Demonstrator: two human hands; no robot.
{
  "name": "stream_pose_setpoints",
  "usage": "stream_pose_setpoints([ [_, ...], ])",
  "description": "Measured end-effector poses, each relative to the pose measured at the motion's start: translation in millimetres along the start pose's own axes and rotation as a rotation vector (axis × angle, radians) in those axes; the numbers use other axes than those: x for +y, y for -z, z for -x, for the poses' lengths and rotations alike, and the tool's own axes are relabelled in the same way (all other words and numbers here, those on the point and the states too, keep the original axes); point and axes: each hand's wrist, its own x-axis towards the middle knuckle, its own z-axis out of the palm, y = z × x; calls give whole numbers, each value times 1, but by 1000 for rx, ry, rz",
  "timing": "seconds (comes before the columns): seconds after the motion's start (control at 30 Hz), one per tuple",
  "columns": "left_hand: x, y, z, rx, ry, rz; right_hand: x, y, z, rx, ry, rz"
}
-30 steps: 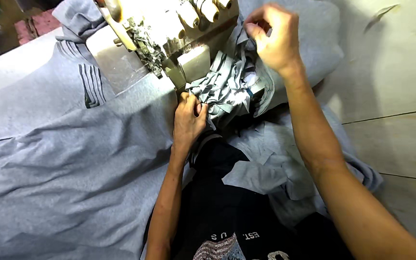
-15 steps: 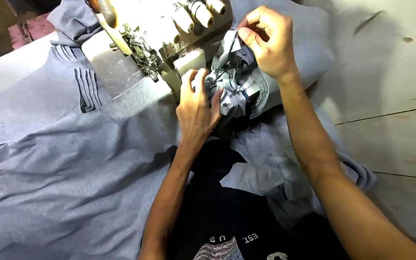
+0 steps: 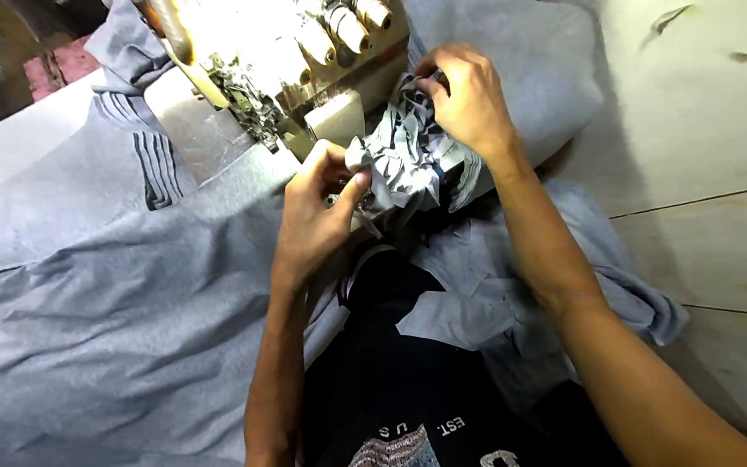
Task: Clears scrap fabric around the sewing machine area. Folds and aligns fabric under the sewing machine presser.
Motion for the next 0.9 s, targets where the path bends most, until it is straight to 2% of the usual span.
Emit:
stream_pose_setpoints([
  [0.1,13,27,10,-211,22,71,-30,7,13,106,88,-17],
  [0.17,19,42,12,-344,9,11,-66,10,28,122,191,-264],
  [0.27,26,62,9,-467,25,-78,-121,5,61,-223,216,-722],
  [0.33,25,77,6,-494,24,-215,-142,-8,77,-376,161,-977],
  [0.5,24,107,6,-498,20,-600,-167,-39,112,-433,-148,-1407],
  [0.6,23,122,1,-607,-16,-585,-176,-51,121,-399,-214,-1493],
  [0.7,26,130,-7,-643,-7,-579,-174,-53,125,-361,-265,-1515],
  [0.9,22,133,-27,-519,-49,-714,-168,-56,130,-308,-445,-1586],
])
